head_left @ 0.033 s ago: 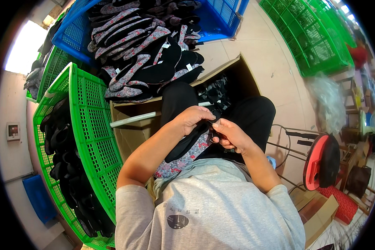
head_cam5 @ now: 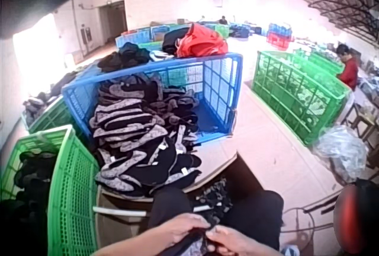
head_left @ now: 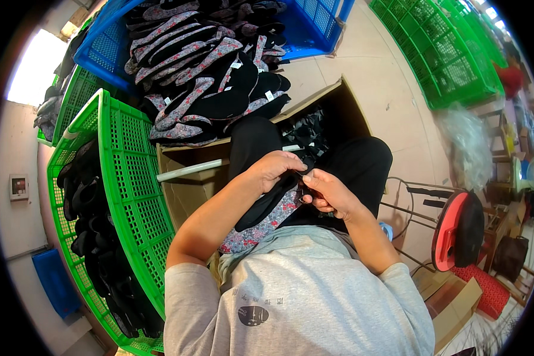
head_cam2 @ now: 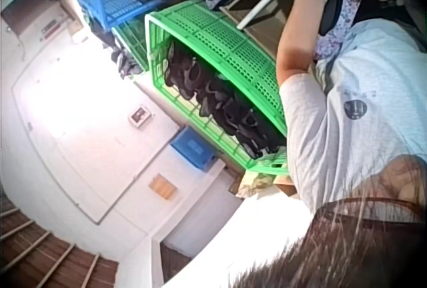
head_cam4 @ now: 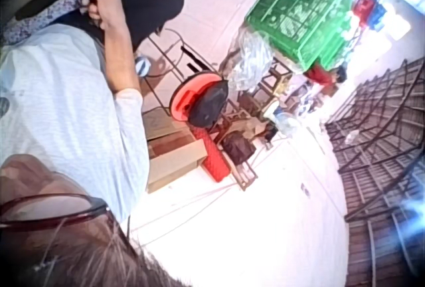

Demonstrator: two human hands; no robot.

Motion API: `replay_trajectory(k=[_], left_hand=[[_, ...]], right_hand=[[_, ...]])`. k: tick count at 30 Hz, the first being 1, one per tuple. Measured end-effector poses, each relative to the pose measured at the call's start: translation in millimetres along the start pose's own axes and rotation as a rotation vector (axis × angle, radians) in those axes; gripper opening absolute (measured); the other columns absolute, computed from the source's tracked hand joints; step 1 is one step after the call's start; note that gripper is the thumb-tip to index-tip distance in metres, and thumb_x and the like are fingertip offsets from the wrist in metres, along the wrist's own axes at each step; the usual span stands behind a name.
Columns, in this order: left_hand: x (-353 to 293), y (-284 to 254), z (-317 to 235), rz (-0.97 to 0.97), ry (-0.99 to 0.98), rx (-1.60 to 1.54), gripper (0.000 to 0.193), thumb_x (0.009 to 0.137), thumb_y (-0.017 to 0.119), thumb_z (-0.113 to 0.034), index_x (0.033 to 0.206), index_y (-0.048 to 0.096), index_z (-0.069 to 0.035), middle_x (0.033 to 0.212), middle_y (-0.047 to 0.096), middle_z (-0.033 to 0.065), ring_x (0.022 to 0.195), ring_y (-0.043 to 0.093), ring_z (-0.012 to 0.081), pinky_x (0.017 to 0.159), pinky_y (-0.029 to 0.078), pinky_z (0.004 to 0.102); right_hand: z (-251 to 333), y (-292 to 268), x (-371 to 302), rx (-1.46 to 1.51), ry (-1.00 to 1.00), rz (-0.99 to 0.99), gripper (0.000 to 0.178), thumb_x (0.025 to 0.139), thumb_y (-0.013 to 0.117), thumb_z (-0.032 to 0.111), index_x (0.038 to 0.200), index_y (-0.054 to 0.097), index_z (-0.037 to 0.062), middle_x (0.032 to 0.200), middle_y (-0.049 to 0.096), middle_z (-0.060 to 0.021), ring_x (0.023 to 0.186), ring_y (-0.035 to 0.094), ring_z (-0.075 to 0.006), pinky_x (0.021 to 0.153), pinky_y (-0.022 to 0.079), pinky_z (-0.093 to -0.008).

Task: The person sits on the floor and uses scissors to trim excess fabric from the edges of black slipper uppers. They handle the items one at a time, picking them from a blue crate, cutting the edges, and placing the finished pieces into a green crate.

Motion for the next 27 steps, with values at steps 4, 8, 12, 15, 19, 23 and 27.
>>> replay_trajectory(k=[4, 8, 12, 15, 19, 23, 27], left_hand=[[1.0, 0.2, 0.9, 0.008, -0.016, -0.022, 0.007, 0.085, 0.071, -0.009, 0.086, 0.067, -0.004, 0.082, 0.066, 0.0044, 0.078, 0.061, 0.0132, 0.076, 0.048, 0.0262], [4.6, -1.1, 3.2, -0.007, 0.003, 0.012, 0.006, 0.085, 0.071, -0.009, 0.085, 0.067, -0.004, 0.082, 0.066, 0.0043, 0.078, 0.061, 0.0133, 0.076, 0.049, 0.0263], [4.8, -0.5, 3.3, -0.012, 0.005, 0.009, 0.006, 0.085, 0.070, -0.009, 0.083, 0.067, -0.005, 0.082, 0.067, 0.0043, 0.077, 0.062, 0.0133, 0.075, 0.049, 0.0262], [7.1, -2.0, 5.1, -0.009, 0.006, 0.001, 0.006, 0.084, 0.070, -0.009, 0.083, 0.067, -0.005, 0.082, 0.067, 0.0042, 0.077, 0.062, 0.0132, 0.075, 0.049, 0.0260], [7.7, -1.5, 4.6, -0.009, -0.003, 0.011, 0.006, 0.085, 0.070, -0.008, 0.083, 0.066, -0.005, 0.081, 0.067, 0.0040, 0.077, 0.062, 0.0131, 0.075, 0.049, 0.0261], [5.8, 0.2, 3.0, -0.018, -0.003, 0.017, 0.006, 0.085, 0.070, -0.008, 0.082, 0.066, -0.005, 0.081, 0.066, 0.0039, 0.076, 0.061, 0.0130, 0.074, 0.049, 0.0259], [7.1, -0.3, 4.5, -0.016, -0.007, 0.017, 0.006, 0.086, 0.069, -0.008, 0.083, 0.066, -0.005, 0.080, 0.065, 0.0037, 0.076, 0.061, 0.0130, 0.074, 0.049, 0.0260]], right_hand=[[-3.0, -0.4, -0.5, 0.028, -0.011, -0.005, 0.019, 0.103, 0.052, 0.028, 0.100, 0.048, 0.0105, 0.074, 0.057, -0.0056, 0.043, 0.034, -0.0006, 0.035, 0.022, -0.0141], [-7.7, -3.3, 2.3, 0.049, -0.010, -0.005, 0.019, 0.103, 0.053, 0.029, 0.099, 0.048, 0.0108, 0.074, 0.057, -0.0054, 0.043, 0.034, -0.0007, 0.035, 0.023, -0.0141], [-9.1, -3.6, 3.1, 0.068, -0.012, -0.004, 0.019, 0.102, 0.054, 0.029, 0.099, 0.048, 0.0113, 0.073, 0.057, -0.0054, 0.043, 0.035, -0.0008, 0.034, 0.024, -0.0142], [-9.9, -3.7, 3.0, 0.082, -0.018, -0.003, 0.019, 0.102, 0.055, 0.029, 0.098, 0.048, 0.0116, 0.073, 0.058, -0.0055, 0.042, 0.035, -0.0009, 0.034, 0.024, -0.0142], [-10.3, -3.7, 2.5, 0.066, -0.017, -0.012, 0.018, 0.103, 0.053, 0.029, 0.099, 0.050, 0.0117, 0.073, 0.057, -0.0039, 0.042, 0.034, -0.0007, 0.035, 0.021, -0.0157], [-10.4, -4.7, 2.4, 0.074, -0.016, -0.009, 0.018, 0.103, 0.053, 0.029, 0.100, 0.050, 0.0113, 0.072, 0.057, -0.0044, 0.042, 0.035, -0.0006, 0.034, 0.023, -0.0149], [-12.1, -7.5, 3.0, 0.095, -0.014, 0.004, 0.018, 0.103, 0.055, 0.028, 0.099, 0.050, 0.0110, 0.071, 0.057, -0.0054, 0.042, 0.036, -0.0007, 0.034, 0.024, -0.0138]])
Point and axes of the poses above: each hand's wrist, its own x-axis towards the middle knuckle, its own y-axis out of the palm, z = x × y, the point moved 1 cm from there along x, towards the middle knuckle
